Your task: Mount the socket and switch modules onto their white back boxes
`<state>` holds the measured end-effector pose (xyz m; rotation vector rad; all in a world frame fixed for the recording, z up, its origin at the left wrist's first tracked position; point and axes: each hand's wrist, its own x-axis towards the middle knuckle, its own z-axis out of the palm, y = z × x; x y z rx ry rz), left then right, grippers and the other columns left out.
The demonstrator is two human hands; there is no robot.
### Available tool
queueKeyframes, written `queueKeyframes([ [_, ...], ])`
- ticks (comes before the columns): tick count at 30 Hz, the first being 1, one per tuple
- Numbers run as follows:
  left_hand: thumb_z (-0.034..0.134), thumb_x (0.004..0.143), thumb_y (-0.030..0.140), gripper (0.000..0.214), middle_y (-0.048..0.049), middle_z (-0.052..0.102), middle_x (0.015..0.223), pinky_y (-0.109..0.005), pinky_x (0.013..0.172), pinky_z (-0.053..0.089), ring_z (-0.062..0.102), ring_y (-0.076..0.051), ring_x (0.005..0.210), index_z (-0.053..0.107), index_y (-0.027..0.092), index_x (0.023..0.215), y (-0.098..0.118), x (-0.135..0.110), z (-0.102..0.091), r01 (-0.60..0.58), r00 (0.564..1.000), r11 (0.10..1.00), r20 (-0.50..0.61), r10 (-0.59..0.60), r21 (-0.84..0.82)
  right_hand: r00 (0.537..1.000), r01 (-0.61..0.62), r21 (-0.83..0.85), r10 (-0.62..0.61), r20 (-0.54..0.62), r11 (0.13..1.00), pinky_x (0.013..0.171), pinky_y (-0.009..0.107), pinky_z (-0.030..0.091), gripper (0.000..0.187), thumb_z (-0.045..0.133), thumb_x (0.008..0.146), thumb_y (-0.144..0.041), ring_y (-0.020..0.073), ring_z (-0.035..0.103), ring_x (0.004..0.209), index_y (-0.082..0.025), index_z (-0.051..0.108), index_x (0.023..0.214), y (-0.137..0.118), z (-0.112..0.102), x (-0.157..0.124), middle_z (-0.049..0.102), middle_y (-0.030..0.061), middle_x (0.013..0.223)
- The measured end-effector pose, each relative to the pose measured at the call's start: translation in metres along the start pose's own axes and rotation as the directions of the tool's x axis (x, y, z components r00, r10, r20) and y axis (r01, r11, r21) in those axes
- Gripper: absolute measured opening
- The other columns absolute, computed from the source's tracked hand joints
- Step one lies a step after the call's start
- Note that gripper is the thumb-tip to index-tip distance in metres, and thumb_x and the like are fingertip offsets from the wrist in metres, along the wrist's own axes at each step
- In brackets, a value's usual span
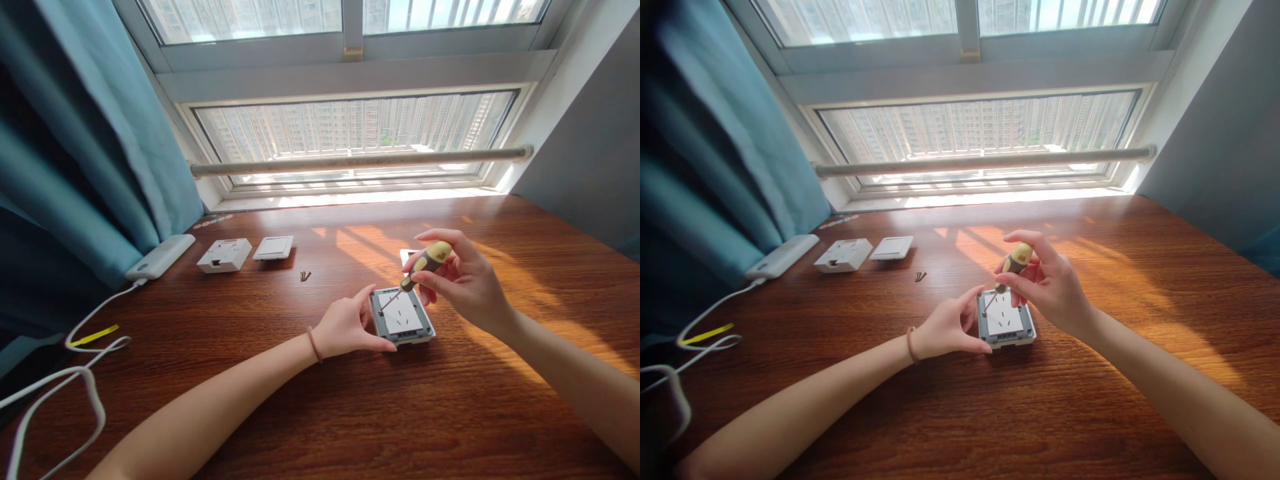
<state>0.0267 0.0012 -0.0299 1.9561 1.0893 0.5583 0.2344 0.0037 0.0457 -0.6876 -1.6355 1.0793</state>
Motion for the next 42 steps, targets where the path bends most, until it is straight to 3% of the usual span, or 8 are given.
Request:
queueKeyframes([
  [5, 0.070, 0.052, 0.064, 0.106, 0.0019, 0.061, 0.062, -0.025, 0.054, 0.036, 0.057, -0.019, 0.059, 0.029, 0.014, 0.135, 0.007, -0.003, 0.003, -0.011, 1.000, 0.975, -0.020, 0.016, 0.224, 1.000, -0.003, -0.083, 0.004, 0.017, 0.997, 0.044, 0.022, 0.052, 0.043, 0.063, 0.079, -0.019, 0.0077, 0.057, 0.050, -0.026, 0.042, 0.116, -0.003, -0.001, 0.000, 0.060, -0.0004, 0.085],
  [16, 0.067, 0.062, 0.059, 0.087, 0.0011, 0.064, 0.065, -0.025, 0.056, 0.040, 0.061, -0.019, 0.059, 0.033, 0.017, 0.129, 0.007, -0.004, 0.002, -0.037, 0.999, 0.988, 0.011, 0.036, 0.147, 0.999, -0.008, -0.165, 0.015, 0.041, 0.986, 0.048, 0.025, 0.052, 0.043, 0.057, 0.083, -0.020, 0.0103, 0.060, 0.056, -0.027, 0.039, 0.121, -0.005, -0.005, 0.001, 0.060, 0.0017, 0.088],
  [20, 0.066, 0.063, 0.059, 0.084, 0.0016, 0.063, 0.063, -0.026, 0.057, 0.040, 0.060, -0.019, 0.059, 0.034, 0.017, 0.128, 0.010, -0.004, 0.002, -0.035, 0.999, 0.987, -0.017, 0.038, 0.159, 0.997, 0.071, -0.321, -0.075, -0.001, 0.945, 0.058, 0.028, 0.054, 0.040, 0.066, 0.077, -0.021, 0.0140, 0.062, 0.065, -0.025, 0.046, 0.112, -0.001, -0.006, -0.001, 0.062, 0.0003, 0.081],
  [24, 0.066, 0.063, 0.059, 0.085, 0.0021, 0.062, 0.063, -0.024, 0.052, 0.037, 0.058, -0.018, 0.057, 0.033, 0.016, 0.129, 0.012, -0.004, 0.002, -0.015, 1.000, 0.987, -0.008, 0.017, 0.161, 0.977, 0.131, -0.432, -0.190, -0.095, 0.892, 0.057, 0.028, 0.051, 0.033, 0.071, 0.071, -0.020, 0.0130, 0.058, 0.060, -0.025, 0.050, 0.095, 0.007, -0.002, -0.006, 0.059, -0.0026, 0.070],
  [28, 0.067, 0.063, 0.058, 0.084, 0.0021, 0.062, 0.063, -0.023, 0.052, 0.037, 0.058, -0.018, 0.057, 0.033, 0.017, 0.128, 0.011, -0.003, 0.003, -0.015, 1.000, 0.988, 0.004, 0.014, 0.156, 0.965, 0.086, -0.377, -0.171, -0.200, 0.922, 0.047, 0.024, 0.046, 0.027, 0.071, 0.071, -0.024, 0.0114, 0.055, 0.057, -0.023, 0.048, 0.086, 0.008, 0.004, -0.007, 0.059, -0.0012, 0.072],
  [33, 0.067, 0.062, 0.058, 0.084, 0.0027, 0.061, 0.063, -0.022, 0.051, 0.036, 0.057, -0.017, 0.056, 0.033, 0.018, 0.128, 0.009, -0.003, 0.003, -0.013, 1.000, 0.990, 0.001, 0.013, 0.142, 0.999, -0.037, -0.047, 0.036, -0.038, 0.998, 0.034, 0.018, 0.040, 0.033, 0.065, 0.078, -0.025, 0.0050, 0.047, 0.042, -0.024, 0.041, 0.101, 0.001, 0.002, 0.000, 0.063, -0.0010, 0.078],
  [38, 0.066, 0.062, 0.059, 0.085, 0.0023, 0.061, 0.064, -0.023, 0.052, 0.036, 0.057, -0.017, 0.057, 0.034, 0.018, 0.129, 0.009, -0.003, 0.003, -0.015, 1.000, 0.988, 0.000, 0.015, 0.153, 0.997, -0.040, -0.072, 0.044, 0.056, 0.997, 0.037, 0.018, 0.042, 0.028, 0.062, 0.081, -0.026, 0.0041, 0.047, 0.042, -0.024, 0.038, 0.095, 0.001, -0.004, 0.002, 0.061, -0.0017, 0.080],
  [42, 0.066, 0.062, 0.059, 0.085, 0.0023, 0.061, 0.064, -0.022, 0.051, 0.036, 0.057, -0.017, 0.057, 0.034, 0.018, 0.129, 0.010, -0.003, 0.002, -0.017, 1.000, 0.987, 0.001, 0.017, 0.158, 0.986, -0.045, -0.113, 0.062, 0.156, 0.993, 0.045, 0.021, 0.048, 0.026, 0.056, 0.085, -0.024, 0.0065, 0.052, 0.052, -0.025, 0.036, 0.103, -0.005, -0.003, -0.001, 0.059, 0.0008, 0.087],
])
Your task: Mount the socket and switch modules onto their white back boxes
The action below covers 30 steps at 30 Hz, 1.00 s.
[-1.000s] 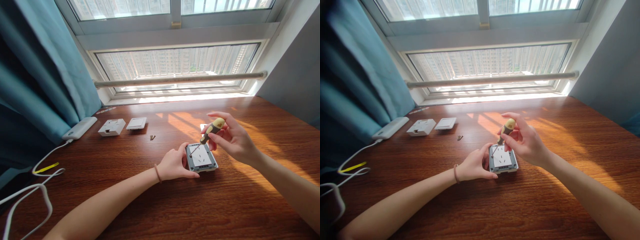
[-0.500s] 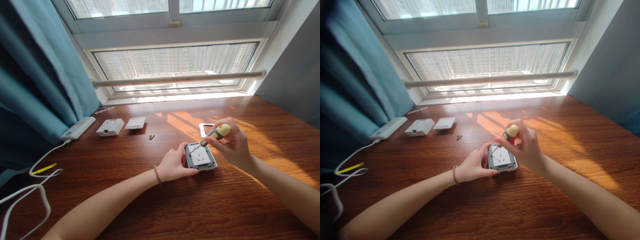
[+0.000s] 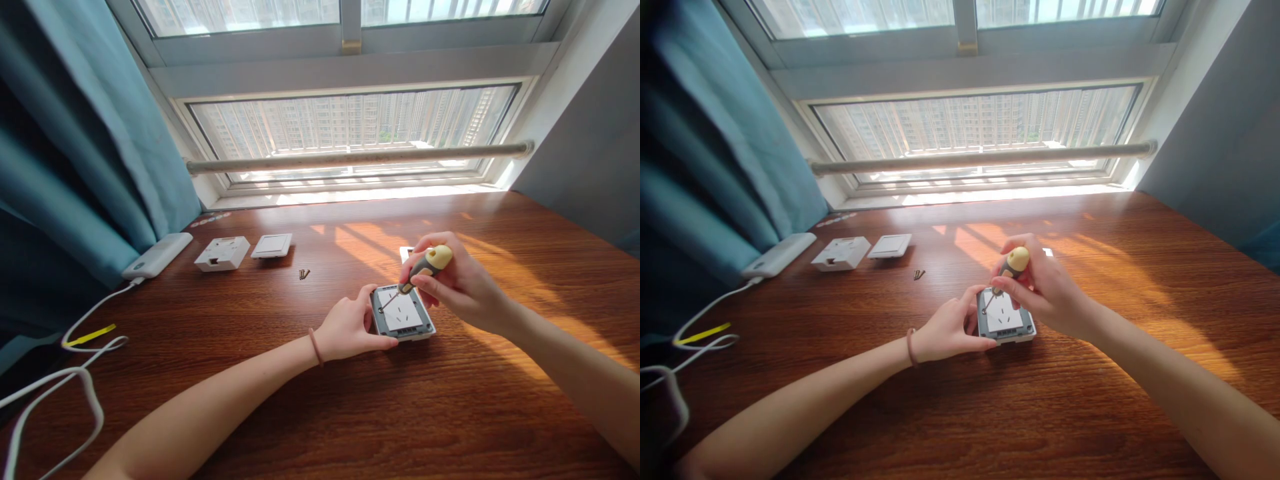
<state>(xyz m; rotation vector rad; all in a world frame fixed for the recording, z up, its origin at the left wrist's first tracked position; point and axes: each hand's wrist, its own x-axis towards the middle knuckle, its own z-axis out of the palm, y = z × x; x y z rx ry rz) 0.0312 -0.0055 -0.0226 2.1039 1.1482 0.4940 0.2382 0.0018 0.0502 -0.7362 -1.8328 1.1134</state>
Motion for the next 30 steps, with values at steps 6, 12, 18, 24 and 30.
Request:
queueKeyframes([
  [6, 0.066, 0.063, 0.060, 0.084, 0.0020, 0.061, 0.064, -0.022, 0.050, 0.035, 0.057, -0.018, 0.058, 0.034, 0.018, 0.129, 0.000, 0.000, 0.000, 0.005, 1.000, 1.000, 0.005, -0.005, 0.011, 1.000, 0.004, -0.135, -0.006, -0.014, 0.991, 0.056, 0.026, 0.053, 0.034, 0.061, 0.081, -0.024, 0.0121, 0.060, 0.063, -0.023, 0.042, 0.109, -0.005, -0.002, -0.001, 0.061, 0.0035, 0.089],
  [12, 0.066, 0.063, 0.060, 0.086, 0.0023, 0.060, 0.063, -0.024, 0.052, 0.038, 0.057, -0.018, 0.058, 0.032, 0.017, 0.130, -0.001, 0.000, 0.001, 0.002, 1.000, 1.000, 0.001, -0.002, 0.021, 0.919, -0.011, -0.305, -0.111, -0.379, 0.952, 0.046, 0.021, 0.046, 0.031, 0.071, 0.070, -0.026, 0.0094, 0.054, 0.057, -0.022, 0.052, 0.094, 0.013, 0.009, 0.000, 0.059, -0.0015, 0.075],
  [18, 0.066, 0.063, 0.060, 0.084, 0.0024, 0.060, 0.065, -0.022, 0.050, 0.036, 0.058, -0.017, 0.058, 0.031, 0.019, 0.129, 0.002, 0.000, -0.001, 0.019, 0.999, 0.999, 0.025, -0.020, 0.037, 0.991, -0.028, 0.056, 0.035, -0.127, 0.998, 0.042, 0.019, 0.045, 0.043, 0.064, 0.078, -0.023, 0.0088, 0.054, 0.056, -0.023, 0.042, 0.115, 0.001, 0.005, 0.004, 0.062, 0.0008, 0.082],
  [24, 0.066, 0.063, 0.059, 0.084, 0.0037, 0.059, 0.063, -0.022, 0.050, 0.035, 0.057, -0.017, 0.058, 0.032, 0.020, 0.128, 0.001, 0.000, -0.001, 0.020, 0.999, 0.999, 0.025, -0.021, 0.029, 0.999, -0.034, -0.113, 0.030, -0.033, 0.993, 0.053, 0.026, 0.052, 0.037, 0.066, 0.076, -0.024, 0.0119, 0.059, 0.060, -0.021, 0.047, 0.108, -0.008, 0.000, -0.001, 0.062, 0.0018, 0.082],
  [30, 0.067, 0.062, 0.059, 0.083, 0.0046, 0.057, 0.062, -0.021, 0.048, 0.033, 0.056, -0.016, 0.057, 0.033, 0.021, 0.127, 0.001, 0.001, -0.001, 0.021, 0.999, 0.999, 0.025, -0.022, 0.031, 0.938, 0.033, -0.311, -0.137, -0.319, 0.950, 0.050, 0.021, 0.045, 0.019, 0.071, 0.071, -0.020, 0.0096, 0.052, 0.061, -0.019, 0.053, 0.078, 0.003, 0.020, -0.005, 0.059, 0.0008, 0.078],
])
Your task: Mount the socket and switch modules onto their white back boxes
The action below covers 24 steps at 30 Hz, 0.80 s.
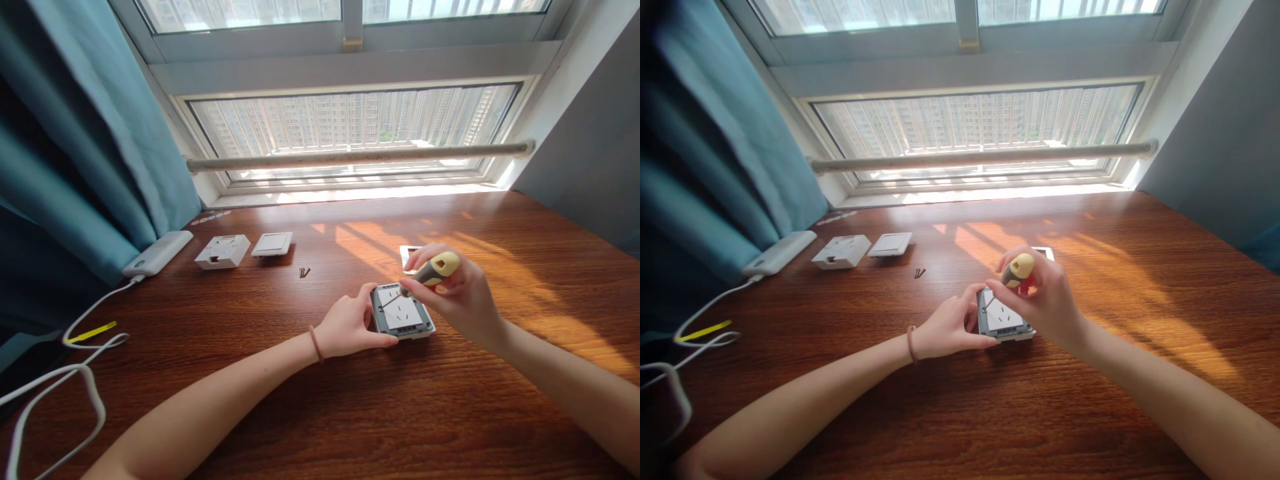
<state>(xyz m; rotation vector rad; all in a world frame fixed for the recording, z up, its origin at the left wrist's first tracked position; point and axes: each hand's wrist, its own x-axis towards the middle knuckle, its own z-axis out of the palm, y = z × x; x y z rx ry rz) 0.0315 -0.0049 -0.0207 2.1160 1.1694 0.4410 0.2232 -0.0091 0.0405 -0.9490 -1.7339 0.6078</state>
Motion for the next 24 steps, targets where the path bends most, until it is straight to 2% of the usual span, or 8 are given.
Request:
queueKeyframes([
  [2, 0.067, 0.062, 0.059, 0.083, 0.0047, 0.057, 0.062, -0.021, 0.049, 0.033, 0.056, -0.016, 0.057, 0.033, 0.020, 0.127, 0.000, 0.000, 0.000, -0.003, 1.000, 1.000, 0.002, 0.003, -0.006, 0.996, -0.088, 0.133, 0.085, 0.034, 0.987, 0.044, 0.020, 0.043, 0.020, 0.067, 0.074, -0.023, 0.0087, 0.052, 0.058, -0.020, 0.052, 0.088, 0.000, 0.002, 0.000, 0.061, 0.0029, 0.088],
  [5, 0.067, 0.063, 0.059, 0.082, 0.0047, 0.057, 0.062, -0.021, 0.049, 0.033, 0.056, -0.016, 0.056, 0.033, 0.020, 0.127, 0.000, 0.000, 0.000, -0.007, 1.000, 1.000, 0.008, 0.007, -0.014, 0.963, -0.233, 0.304, 0.176, 0.204, 0.924, 0.036, 0.019, 0.041, 0.031, 0.063, 0.079, -0.026, 0.0062, 0.048, 0.045, -0.022, 0.045, 0.103, 0.000, -0.004, 0.005, 0.061, 0.0005, 0.080],
  [10, 0.067, 0.063, 0.059, 0.084, 0.0051, 0.056, 0.061, -0.021, 0.048, 0.033, 0.055, -0.015, 0.055, 0.032, 0.018, 0.127, 0.000, 0.001, -0.001, -0.001, 1.000, 0.999, 0.024, 0.002, -0.040, 0.864, -0.301, 0.352, 0.097, 0.494, 0.886, 0.059, 0.030, 0.054, 0.031, 0.057, 0.083, -0.023, 0.0121, 0.061, 0.064, -0.020, 0.042, 0.110, 0.002, -0.022, 0.016, 0.062, 0.0069, 0.096],
  [12, 0.067, 0.062, 0.060, 0.084, 0.0049, 0.056, 0.061, -0.021, 0.048, 0.032, 0.054, -0.015, 0.054, 0.033, 0.018, 0.126, 0.000, 0.001, -0.001, 0.006, 1.000, 0.999, 0.030, -0.005, -0.051, 0.885, -0.264, 0.313, 0.100, 0.455, 0.912, 0.059, 0.030, 0.054, 0.029, 0.059, 0.082, -0.024, 0.0135, 0.062, 0.066, -0.020, 0.045, 0.106, 0.006, -0.022, 0.016, 0.063, 0.0064, 0.094],
  [15, 0.067, 0.061, 0.061, 0.083, 0.0050, 0.055, 0.061, -0.021, 0.048, 0.031, 0.054, -0.014, 0.054, 0.035, 0.018, 0.124, 0.001, 0.002, -0.002, 0.013, 0.999, 0.998, 0.036, -0.011, -0.068, 0.977, -0.144, 0.107, 0.124, 0.176, 0.984, 0.049, 0.024, 0.049, 0.026, 0.070, 0.072, -0.023, 0.0117, 0.057, 0.058, -0.020, 0.051, 0.090, 0.012, -0.013, 0.009, 0.061, 0.0000, 0.073],
  [18, 0.068, 0.060, 0.062, 0.083, 0.0058, 0.053, 0.060, -0.020, 0.047, 0.030, 0.052, -0.013, 0.053, 0.036, 0.018, 0.122, 0.001, 0.002, -0.004, 0.026, 0.999, 0.996, 0.044, -0.022, -0.088, 0.998, -0.062, -0.041, 0.061, -0.026, 0.997, 0.044, 0.021, 0.043, 0.025, 0.074, 0.066, -0.020, 0.0083, 0.050, 0.050, -0.019, 0.051, 0.077, 0.012, -0.002, 0.001, 0.054, -0.0044, 0.060],
  [21, 0.068, 0.059, 0.062, 0.082, 0.0064, 0.052, 0.060, -0.020, 0.046, 0.030, 0.051, -0.012, 0.052, 0.037, 0.018, 0.121, 0.001, 0.002, -0.005, 0.039, 0.998, 0.994, 0.051, -0.034, -0.103, 0.996, -0.087, 0.078, 0.086, 0.010, 0.993, 0.043, 0.020, 0.044, 0.022, 0.071, 0.070, -0.021, 0.0079, 0.052, 0.051, -0.019, 0.052, 0.081, 0.007, 0.004, -0.003, 0.061, -0.0008, 0.073],
  [24, 0.069, 0.059, 0.061, 0.080, 0.0068, 0.051, 0.059, -0.020, 0.046, 0.030, 0.050, -0.012, 0.053, 0.037, 0.019, 0.120, 0.001, 0.002, -0.005, 0.044, 0.998, 0.992, 0.055, -0.038, -0.118, 0.972, -0.219, 0.271, 0.184, 0.148, 0.937, 0.038, 0.020, 0.045, 0.030, 0.069, 0.073, -0.024, 0.0070, 0.052, 0.045, -0.020, 0.049, 0.095, 0.003, 0.001, 0.002, 0.063, -0.0002, 0.078],
])
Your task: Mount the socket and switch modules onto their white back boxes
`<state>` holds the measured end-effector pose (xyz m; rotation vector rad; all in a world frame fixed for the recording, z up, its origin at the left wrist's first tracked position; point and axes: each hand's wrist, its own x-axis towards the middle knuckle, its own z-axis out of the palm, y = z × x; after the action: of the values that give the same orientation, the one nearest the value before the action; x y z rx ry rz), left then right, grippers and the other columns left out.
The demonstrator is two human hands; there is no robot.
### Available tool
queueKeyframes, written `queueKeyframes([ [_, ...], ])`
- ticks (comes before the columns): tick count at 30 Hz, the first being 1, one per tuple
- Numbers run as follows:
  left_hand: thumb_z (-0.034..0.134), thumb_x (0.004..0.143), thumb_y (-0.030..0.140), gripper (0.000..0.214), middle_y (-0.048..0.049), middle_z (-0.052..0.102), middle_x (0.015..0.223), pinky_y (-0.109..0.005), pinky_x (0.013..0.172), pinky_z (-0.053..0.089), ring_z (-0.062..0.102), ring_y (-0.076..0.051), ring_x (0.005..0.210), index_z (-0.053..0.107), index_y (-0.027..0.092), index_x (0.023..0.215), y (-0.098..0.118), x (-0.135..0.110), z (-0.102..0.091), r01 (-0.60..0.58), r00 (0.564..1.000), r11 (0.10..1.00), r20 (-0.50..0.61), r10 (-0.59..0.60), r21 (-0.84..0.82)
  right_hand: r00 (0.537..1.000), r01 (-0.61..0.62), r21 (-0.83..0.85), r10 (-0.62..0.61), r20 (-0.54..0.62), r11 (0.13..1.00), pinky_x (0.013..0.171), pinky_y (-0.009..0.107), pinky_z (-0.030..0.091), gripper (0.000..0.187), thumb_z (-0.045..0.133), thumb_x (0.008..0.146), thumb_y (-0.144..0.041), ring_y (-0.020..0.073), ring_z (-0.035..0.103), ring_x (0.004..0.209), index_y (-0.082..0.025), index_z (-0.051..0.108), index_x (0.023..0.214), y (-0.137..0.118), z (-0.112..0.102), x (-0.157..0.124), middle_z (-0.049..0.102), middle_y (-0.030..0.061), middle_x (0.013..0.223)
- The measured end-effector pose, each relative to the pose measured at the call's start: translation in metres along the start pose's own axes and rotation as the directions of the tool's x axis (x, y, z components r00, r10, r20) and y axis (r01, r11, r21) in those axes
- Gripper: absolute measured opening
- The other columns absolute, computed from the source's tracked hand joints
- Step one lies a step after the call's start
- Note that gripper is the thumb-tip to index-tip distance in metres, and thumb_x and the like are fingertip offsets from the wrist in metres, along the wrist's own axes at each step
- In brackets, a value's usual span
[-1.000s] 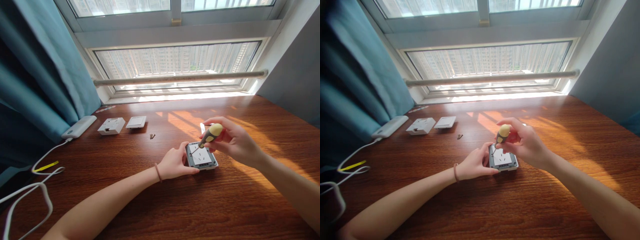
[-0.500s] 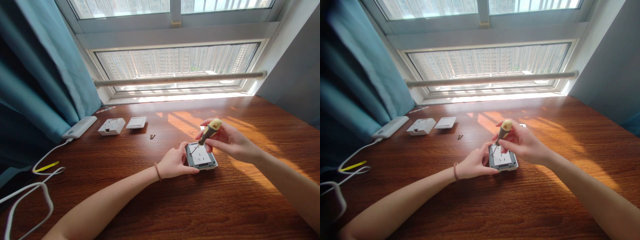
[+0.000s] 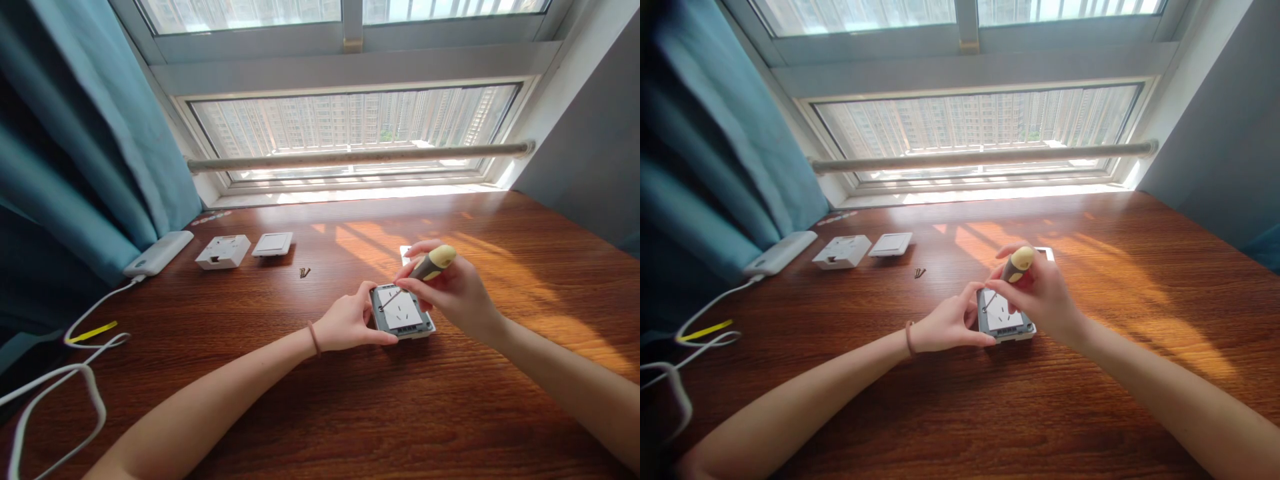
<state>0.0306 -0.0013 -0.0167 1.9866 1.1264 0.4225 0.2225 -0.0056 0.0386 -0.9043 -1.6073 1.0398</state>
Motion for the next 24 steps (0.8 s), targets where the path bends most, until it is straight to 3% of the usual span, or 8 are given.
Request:
queueKeyframes([
  [5, 0.068, 0.060, 0.060, 0.080, 0.0069, 0.050, 0.059, -0.019, 0.046, 0.029, 0.049, -0.011, 0.051, 0.036, 0.019, 0.120, 0.000, 0.000, 0.000, 0.001, 1.000, 1.000, 0.009, -0.001, -0.009, 0.968, -0.113, 0.123, 0.082, 0.236, 0.986, 0.056, 0.030, 0.056, 0.030, 0.062, 0.080, -0.025, 0.0124, 0.064, 0.057, -0.019, 0.045, 0.104, -0.008, -0.013, 0.009, 0.064, 0.0052, 0.090],
  [7, 0.068, 0.060, 0.060, 0.079, 0.0067, 0.050, 0.059, -0.019, 0.046, 0.029, 0.049, -0.011, 0.052, 0.036, 0.019, 0.120, 0.000, 0.000, 0.000, 0.000, 1.000, 1.000, 0.011, 0.000, -0.009, 0.965, -0.104, 0.106, 0.075, 0.251, 0.989, 0.059, 0.032, 0.057, 0.027, 0.063, 0.079, -0.026, 0.0146, 0.066, 0.061, -0.018, 0.047, 0.101, -0.007, -0.015, 0.010, 0.065, 0.0069, 0.092],
  [9, 0.069, 0.060, 0.059, 0.078, 0.0066, 0.051, 0.060, -0.019, 0.046, 0.029, 0.049, -0.011, 0.052, 0.037, 0.019, 0.119, 0.001, 0.000, -0.001, -0.004, 1.000, 1.000, 0.007, 0.004, -0.008, 0.985, -0.070, 0.032, 0.064, 0.163, 0.997, 0.053, 0.030, 0.055, 0.026, 0.068, 0.075, -0.027, 0.0137, 0.063, 0.055, -0.018, 0.049, 0.091, -0.002, -0.015, 0.008, 0.066, 0.0052, 0.085],
  [11, 0.069, 0.060, 0.058, 0.078, 0.0066, 0.050, 0.060, -0.019, 0.046, 0.029, 0.049, -0.011, 0.053, 0.037, 0.019, 0.120, 0.001, 0.000, -0.001, -0.006, 1.000, 1.000, 0.005, 0.006, -0.005, 0.999, -0.041, -0.101, 0.042, 0.002, 0.994, 0.042, 0.025, 0.050, 0.029, 0.073, 0.068, -0.030, 0.0116, 0.058, 0.048, -0.019, 0.050, 0.081, 0.005, -0.013, 0.006, 0.065, 0.0017, 0.073],
  [13, 0.070, 0.060, 0.058, 0.079, 0.0066, 0.050, 0.060, -0.019, 0.046, 0.029, 0.049, -0.011, 0.053, 0.037, 0.019, 0.120, 0.002, 0.000, -0.002, -0.005, 1.000, 1.000, 0.003, 0.005, -0.005, 0.989, -0.024, -0.259, -0.015, -0.148, 0.966, 0.039, 0.022, 0.046, 0.031, 0.076, 0.064, -0.032, 0.0109, 0.055, 0.047, -0.019, 0.050, 0.075, 0.011, -0.010, 0.004, 0.061, -0.0008, 0.064],
  [16, 0.070, 0.060, 0.058, 0.079, 0.0067, 0.050, 0.060, -0.019, 0.046, 0.030, 0.050, -0.012, 0.053, 0.038, 0.019, 0.121, 0.002, -0.001, -0.002, -0.002, 1.000, 1.000, -0.002, 0.002, -0.007, 0.972, 0.014, -0.361, -0.098, -0.216, 0.932, 0.042, 0.022, 0.046, 0.030, 0.075, 0.065, -0.033, 0.0110, 0.054, 0.051, -0.019, 0.052, 0.076, 0.014, -0.005, 0.002, 0.059, -0.0008, 0.063],
  [21, 0.070, 0.060, 0.058, 0.079, 0.0066, 0.050, 0.060, -0.019, 0.047, 0.030, 0.049, -0.011, 0.053, 0.038, 0.019, 0.121, 0.001, -0.001, -0.001, 0.001, 1.000, 1.000, -0.003, -0.001, -0.006, 1.000, 0.001, 0.001, -0.001, 0.027, 1.000, 0.039, 0.021, 0.048, 0.045, 0.069, 0.072, -0.028, 0.0090, 0.056, 0.051, -0.022, 0.044, 0.109, 0.004, 0.000, 0.001, 0.063, 0.0033, 0.089],
  [24, 0.069, 0.060, 0.059, 0.080, 0.0063, 0.051, 0.060, -0.020, 0.047, 0.031, 0.049, -0.011, 0.052, 0.038, 0.019, 0.121, 0.000, -0.001, 0.000, 0.001, 1.000, 1.000, -0.002, -0.001, -0.007, 0.981, -0.042, 0.103, 0.021, 0.194, 0.994, 0.047, 0.025, 0.053, 0.040, 0.065, 0.077, -0.026, 0.0090, 0.058, 0.053, -0.022, 0.044, 0.111, -0.003, -0.004, 0.003, 0.063, 0.0036, 0.091],
])
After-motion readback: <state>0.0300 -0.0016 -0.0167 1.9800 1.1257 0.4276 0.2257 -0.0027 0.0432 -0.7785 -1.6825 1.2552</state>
